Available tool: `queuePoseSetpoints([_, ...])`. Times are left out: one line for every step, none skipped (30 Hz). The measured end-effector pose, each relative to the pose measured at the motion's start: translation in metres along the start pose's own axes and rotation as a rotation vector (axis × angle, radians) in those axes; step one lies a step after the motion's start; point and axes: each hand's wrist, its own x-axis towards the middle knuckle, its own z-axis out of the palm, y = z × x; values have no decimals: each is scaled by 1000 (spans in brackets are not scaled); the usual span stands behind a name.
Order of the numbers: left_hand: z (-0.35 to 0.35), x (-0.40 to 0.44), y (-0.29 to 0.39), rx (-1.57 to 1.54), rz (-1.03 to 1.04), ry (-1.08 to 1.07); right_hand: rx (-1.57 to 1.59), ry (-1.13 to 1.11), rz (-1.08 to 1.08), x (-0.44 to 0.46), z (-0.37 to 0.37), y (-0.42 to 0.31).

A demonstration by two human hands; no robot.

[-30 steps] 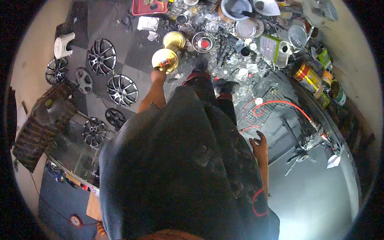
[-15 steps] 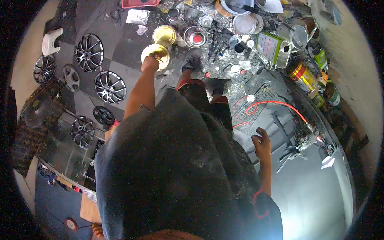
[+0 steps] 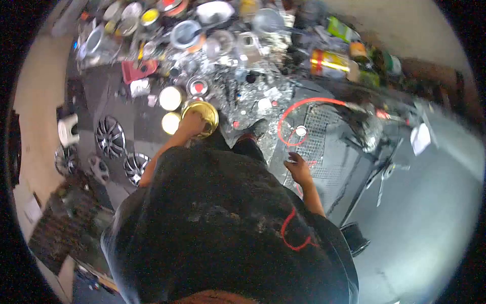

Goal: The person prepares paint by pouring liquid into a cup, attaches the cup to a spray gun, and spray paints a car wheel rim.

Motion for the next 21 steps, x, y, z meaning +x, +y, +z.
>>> queuePoseSetpoints([-41, -29, 46, -98, -143, 83, 55, 10, 10, 1, -1, 10])
queuePoseSetpoints([-55, -31, 76, -61, -119, 86, 88, 32, 33, 7, 4, 34])
queuePoseSetpoints([-60, -34, 102, -27, -58, 29, 122, 45, 39, 7, 3, 49])
queuePoseSetpoints([-67, -44, 131, 3, -6, -33, 163, 72, 34, 8, 4, 62])
queuePoseSetpoints([-72, -49, 162, 27, -8, -44, 199, 94, 28, 7, 6, 75])
queuePoseSetpoints([-84, -55, 202, 105, 97, -119, 250, 134, -24, 8, 11, 93])
queuePoseSetpoints([-85, -53, 237, 177, 199, -193, 264, 128, -21, 8, 11, 109])
queuePoseSetpoints([-74, -44, 263, 194, 272, -240, 312, 137, 0, 6, 10, 123])
queuePoseSetpoints([-60, -37, 286, 213, 345, -289, 361, 146, 23, 2, 13, 138])
queuePoseSetpoints([-60, -43, 323, 271, 367, -347, 417, 170, 34, 3, 21, 163])
queuePoseSetpoints([-61, -47, 361, 333, 391, -403, 439, 175, 35, -2, 24, 175])
queuePoseSetpoints([-48, -50, 387, 334, 480, -406, 640, 187, 108, -9, 27, 185])
queuePoseSetpoints([-38, -56, 413, 335, 575, -409, 841, 202, 182, -19, 25, 185])
queuePoseSetpoints([-29, -60, 440, 287, 596, -538, 999, 217, 306, -32, 20, 186])
queuePoseSetpoints([-31, -73, 467, 239, 619, -667, 1120, 325, 335, -41, 23, 190])
queuePoseSetpoints([-43, -92, 492, 152, 573, -761, 1119, 372, 217, -52, 27, 201])
queuePoseSetpoints([-22, -94, 509, 150, 629, -713, 1321, 417, 137, -61, 32, 215])
queuePoseSetpoints([-3, -97, 524, -73, 565, -837, 1522, 451, 49, -68, 41, 235])
queuePoseSetpoints([-13, -114, 546, -225, 535, -923, 1495, 549, 40, -74, 37, 237])
queuePoseSetpoints([-23, -132, 567, -375, 494, -1011, 1635, 588, -10, -82, 31, 240])
queuePoseSetpoints([-58, -163, 594, -463, 493, -1064, 1771, 615, -69, -98, 8, 222])
